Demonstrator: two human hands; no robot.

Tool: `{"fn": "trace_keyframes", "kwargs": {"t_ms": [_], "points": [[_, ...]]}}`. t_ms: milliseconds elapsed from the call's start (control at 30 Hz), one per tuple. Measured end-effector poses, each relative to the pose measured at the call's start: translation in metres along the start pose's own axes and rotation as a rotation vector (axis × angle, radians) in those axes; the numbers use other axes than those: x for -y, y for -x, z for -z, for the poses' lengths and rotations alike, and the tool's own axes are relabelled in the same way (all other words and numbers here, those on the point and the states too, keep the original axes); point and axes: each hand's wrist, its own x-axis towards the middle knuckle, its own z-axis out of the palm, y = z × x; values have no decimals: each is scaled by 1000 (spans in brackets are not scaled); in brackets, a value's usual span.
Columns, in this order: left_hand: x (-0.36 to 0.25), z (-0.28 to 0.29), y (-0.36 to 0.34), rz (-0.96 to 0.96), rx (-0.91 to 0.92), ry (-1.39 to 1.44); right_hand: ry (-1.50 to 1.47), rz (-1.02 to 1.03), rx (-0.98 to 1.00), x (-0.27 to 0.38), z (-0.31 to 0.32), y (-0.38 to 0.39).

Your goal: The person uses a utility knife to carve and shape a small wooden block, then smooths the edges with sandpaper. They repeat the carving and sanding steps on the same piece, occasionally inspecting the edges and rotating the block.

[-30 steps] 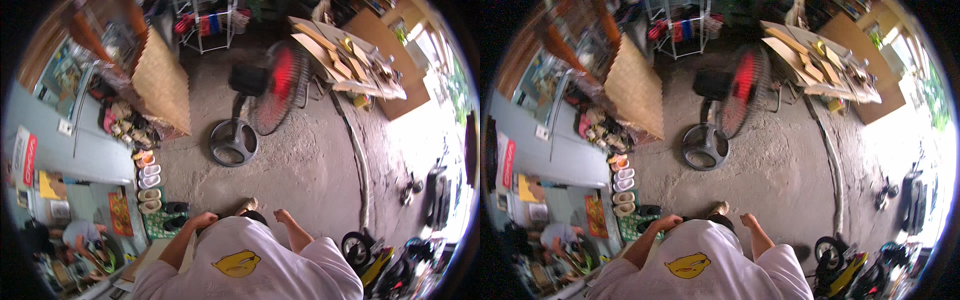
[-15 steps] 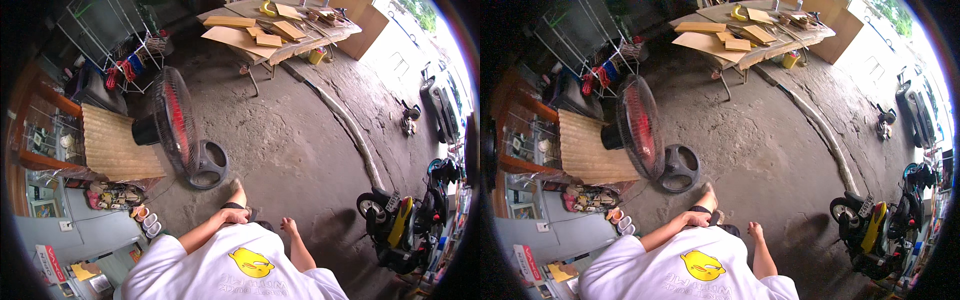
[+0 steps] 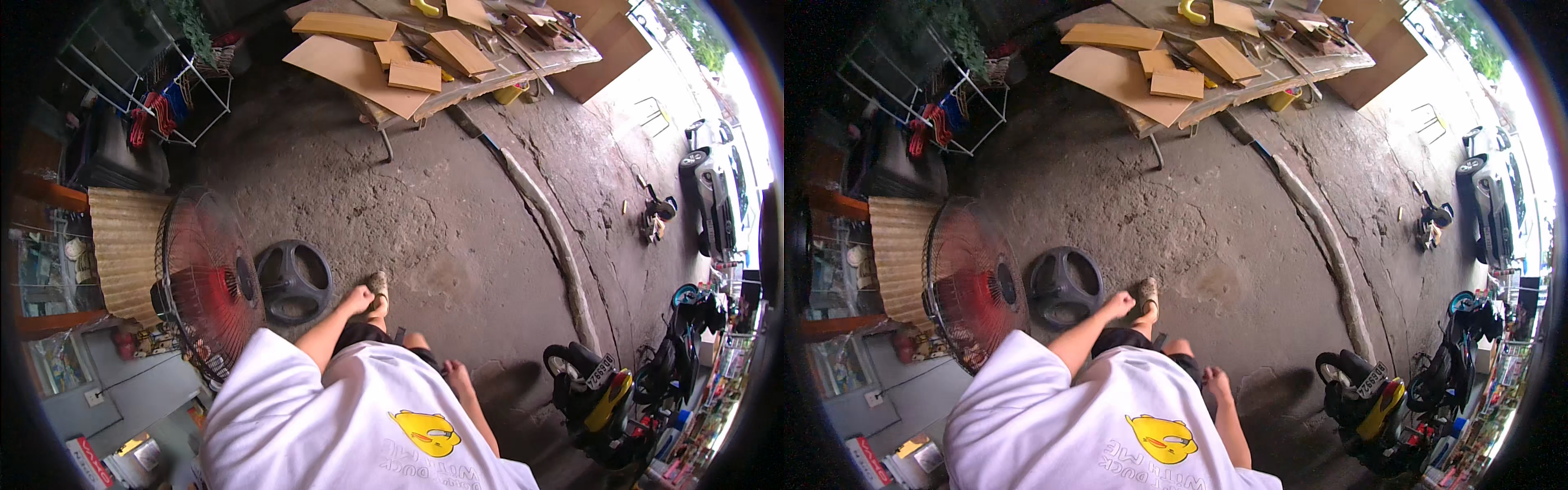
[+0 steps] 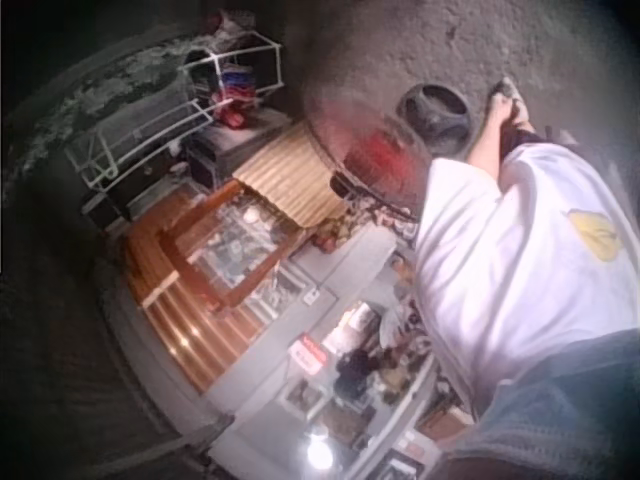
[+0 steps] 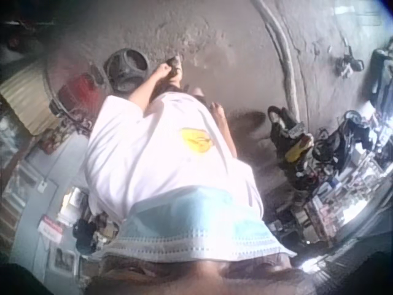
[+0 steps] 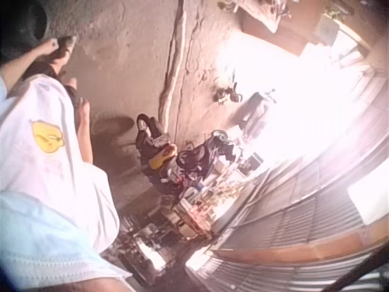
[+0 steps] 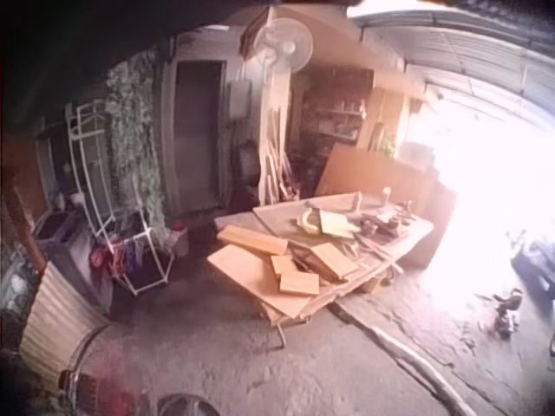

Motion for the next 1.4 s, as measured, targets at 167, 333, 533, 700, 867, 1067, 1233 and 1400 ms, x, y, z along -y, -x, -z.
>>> {"fn": "trace_keyframes", "kwargs": {"t_ms": [167, 333, 533, 700, 867, 1067, 1233, 1400], "points": [[-84, 60, -63, -14, -30, 25, -321, -179, -168, 63, 79, -79], [-134, 74, -93, 52, -86, 232, -285, -180, -118, 109, 120, -146], [-176, 49, -89, 222, -122, 359, -146, -132, 56, 67, 161, -259], [-160, 6, -102, 102, -268, 141, -233, -77, 0, 166, 246, -298], [-234, 35, -123, -24, -330, 189, -156, -131, -69, 195, 328, -364], [-261, 52, -171, 135, -294, 317, -96, -146, -94, 253, 359, -422], [-245, 61, -238, 224, -164, 240, -122, -129, -45, 330, 321, -442], [-283, 98, -282, 195, -145, 254, 206, 29, 58, 374, 288, -458]]}}
